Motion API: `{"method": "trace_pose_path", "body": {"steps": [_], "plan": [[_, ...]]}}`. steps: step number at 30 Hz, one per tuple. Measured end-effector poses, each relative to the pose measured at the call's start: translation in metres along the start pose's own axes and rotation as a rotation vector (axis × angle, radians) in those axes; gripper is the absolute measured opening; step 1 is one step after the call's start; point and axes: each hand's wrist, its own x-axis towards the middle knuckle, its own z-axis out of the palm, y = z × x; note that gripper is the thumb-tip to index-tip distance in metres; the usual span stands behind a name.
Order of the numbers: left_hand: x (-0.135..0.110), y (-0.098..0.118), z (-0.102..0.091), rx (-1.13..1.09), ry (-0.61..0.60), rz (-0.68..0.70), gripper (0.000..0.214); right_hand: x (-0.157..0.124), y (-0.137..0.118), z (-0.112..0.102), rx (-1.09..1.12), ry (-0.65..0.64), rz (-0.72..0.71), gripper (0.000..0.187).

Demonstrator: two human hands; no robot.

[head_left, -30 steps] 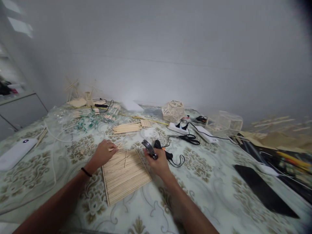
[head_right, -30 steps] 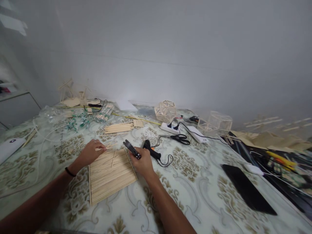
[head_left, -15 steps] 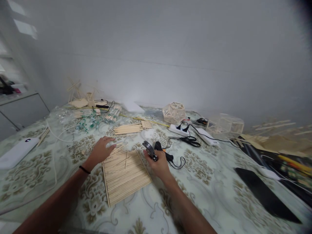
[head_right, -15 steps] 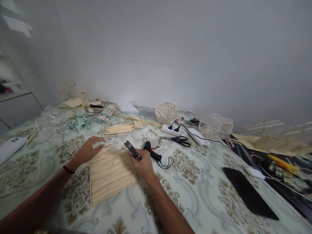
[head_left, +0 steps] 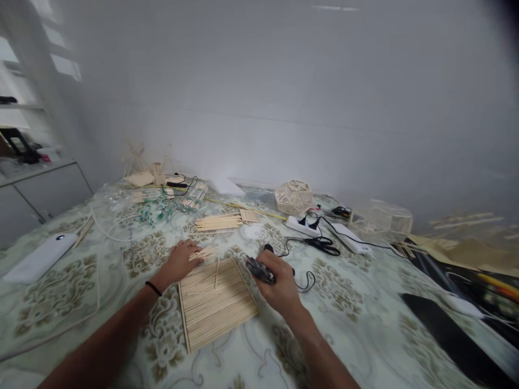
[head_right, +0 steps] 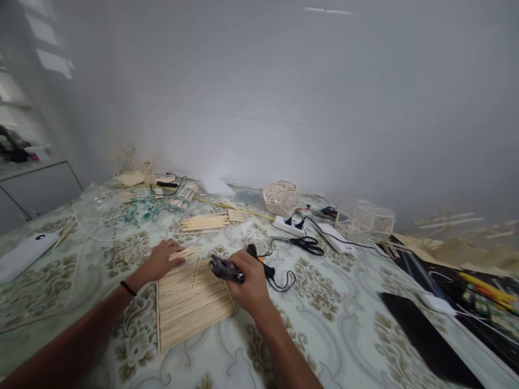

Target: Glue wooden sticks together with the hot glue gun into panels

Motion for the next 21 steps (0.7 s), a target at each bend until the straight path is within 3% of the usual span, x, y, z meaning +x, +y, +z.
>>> {"method": "trace_pose_path", "body": {"steps": [3, 6, 11, 16, 21], "plan": [[-0.001, 0.001, 0.000, -0.012, 0.011, 0.006, 0.020, 0.004, -0.009, -0.020, -0.101, -0.133, 0.024, 0.033], [-0.001, 0.003, 0.001, -0.030, 0.020, 0.020, 0.019, -0.008, -0.010, -0.036, -0.241, -0.300, 0.105, 0.039], [-0.004, 0.010, 0.003, -0.049, 0.025, 0.015, 0.033, -0.074, 0.014, -0.049, -0.375, -0.449, 0.260, 0.050], [-0.006, 0.017, 0.005, -0.053, 0.028, 0.008, 0.039, -0.136, 0.044, -0.058, -0.456, -0.342, 0.324, 0.044], [-0.005, 0.018, 0.003, -0.055, 0.022, 0.009, 0.029, -0.152, 0.061, -0.051, -0.488, -0.214, 0.364, 0.052]]}}
